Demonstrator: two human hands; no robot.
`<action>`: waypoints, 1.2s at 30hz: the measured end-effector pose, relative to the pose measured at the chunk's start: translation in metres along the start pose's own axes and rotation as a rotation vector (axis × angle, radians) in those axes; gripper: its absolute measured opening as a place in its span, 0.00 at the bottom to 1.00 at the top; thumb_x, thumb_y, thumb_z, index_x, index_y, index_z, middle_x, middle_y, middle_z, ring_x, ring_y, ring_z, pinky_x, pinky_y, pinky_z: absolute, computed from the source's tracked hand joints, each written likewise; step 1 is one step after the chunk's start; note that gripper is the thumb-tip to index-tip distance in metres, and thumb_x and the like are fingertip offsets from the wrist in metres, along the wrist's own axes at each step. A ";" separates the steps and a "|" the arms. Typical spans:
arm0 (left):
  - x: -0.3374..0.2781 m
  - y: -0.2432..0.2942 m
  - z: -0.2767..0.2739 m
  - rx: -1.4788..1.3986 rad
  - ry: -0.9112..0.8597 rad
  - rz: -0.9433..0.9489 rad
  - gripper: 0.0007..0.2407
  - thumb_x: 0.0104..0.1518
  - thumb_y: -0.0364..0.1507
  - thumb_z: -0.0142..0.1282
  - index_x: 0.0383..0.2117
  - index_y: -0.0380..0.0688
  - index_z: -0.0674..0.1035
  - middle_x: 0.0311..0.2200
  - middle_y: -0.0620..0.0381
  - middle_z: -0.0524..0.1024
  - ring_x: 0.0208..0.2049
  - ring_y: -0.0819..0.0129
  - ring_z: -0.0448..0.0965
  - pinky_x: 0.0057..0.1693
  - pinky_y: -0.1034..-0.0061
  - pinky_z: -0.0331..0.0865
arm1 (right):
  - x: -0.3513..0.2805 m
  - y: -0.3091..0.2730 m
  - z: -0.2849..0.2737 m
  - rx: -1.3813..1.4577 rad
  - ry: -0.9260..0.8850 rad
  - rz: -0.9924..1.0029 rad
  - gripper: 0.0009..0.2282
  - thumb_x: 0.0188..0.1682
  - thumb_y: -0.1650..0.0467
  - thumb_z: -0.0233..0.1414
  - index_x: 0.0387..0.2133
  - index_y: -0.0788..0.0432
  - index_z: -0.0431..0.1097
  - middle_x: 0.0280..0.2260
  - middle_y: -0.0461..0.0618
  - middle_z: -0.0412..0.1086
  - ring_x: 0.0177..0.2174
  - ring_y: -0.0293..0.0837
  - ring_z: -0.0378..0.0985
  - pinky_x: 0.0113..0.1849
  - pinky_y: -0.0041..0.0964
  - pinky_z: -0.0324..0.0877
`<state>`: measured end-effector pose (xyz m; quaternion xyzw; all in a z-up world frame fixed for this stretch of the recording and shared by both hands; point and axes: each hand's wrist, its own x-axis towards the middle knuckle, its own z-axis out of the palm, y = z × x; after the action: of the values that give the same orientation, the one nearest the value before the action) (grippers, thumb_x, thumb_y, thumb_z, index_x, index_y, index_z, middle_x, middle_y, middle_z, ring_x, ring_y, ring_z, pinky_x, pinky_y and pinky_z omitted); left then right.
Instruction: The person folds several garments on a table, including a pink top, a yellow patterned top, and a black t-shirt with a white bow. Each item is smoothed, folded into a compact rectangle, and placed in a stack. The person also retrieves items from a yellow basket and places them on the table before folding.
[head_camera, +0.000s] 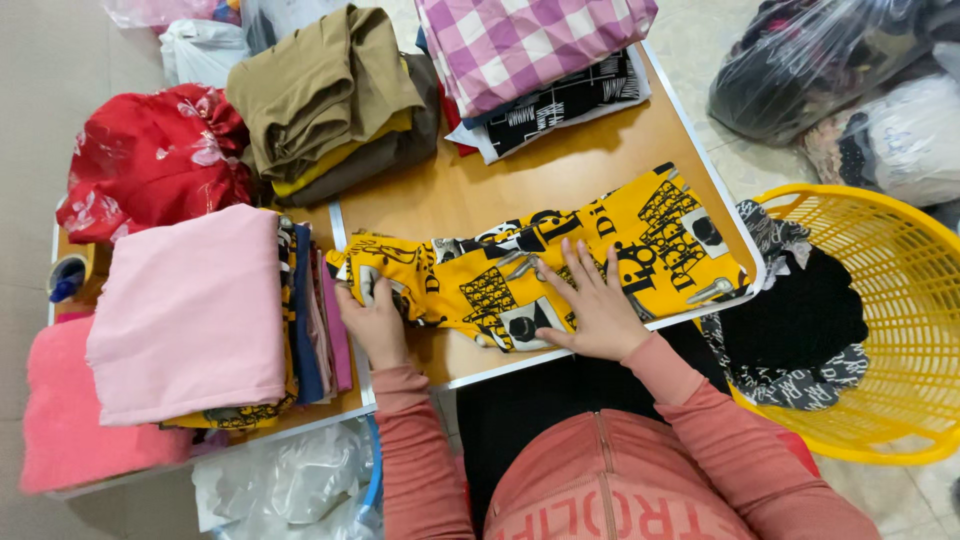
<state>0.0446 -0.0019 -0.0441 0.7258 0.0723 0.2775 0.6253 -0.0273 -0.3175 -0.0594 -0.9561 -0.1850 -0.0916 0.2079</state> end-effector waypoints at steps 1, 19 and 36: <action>-0.003 0.010 0.004 0.026 -0.001 0.012 0.08 0.57 0.21 0.56 0.41 0.37 0.74 0.35 0.59 0.77 0.35 0.75 0.75 0.43 0.78 0.72 | 0.001 -0.002 -0.001 0.066 0.016 0.020 0.43 0.41 0.48 0.55 0.69 0.48 0.48 0.69 0.68 0.38 0.67 0.64 0.37 0.60 0.73 0.26; -0.107 0.079 0.087 0.430 -0.653 0.477 0.13 0.55 0.38 0.65 0.40 0.47 0.80 0.57 0.48 0.75 0.63 0.49 0.68 0.67 0.55 0.57 | -0.016 0.016 -0.009 0.502 0.249 0.233 0.30 0.52 0.62 0.53 0.68 0.55 0.55 0.70 0.64 0.49 0.68 0.61 0.51 0.65 0.49 0.48; -0.067 0.006 0.051 0.546 -0.238 -0.199 0.11 0.59 0.37 0.60 0.39 0.43 0.82 0.28 0.54 0.82 0.26 0.64 0.81 0.38 0.70 0.73 | -0.013 0.006 -0.013 0.188 0.138 0.014 0.17 0.42 0.58 0.61 0.45 0.43 0.79 0.61 0.50 0.65 0.66 0.55 0.54 0.65 0.67 0.32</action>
<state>0.0120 -0.0781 -0.0626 0.8836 0.1411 0.0987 0.4355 -0.0379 -0.3322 -0.0531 -0.9251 -0.1715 -0.1378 0.3093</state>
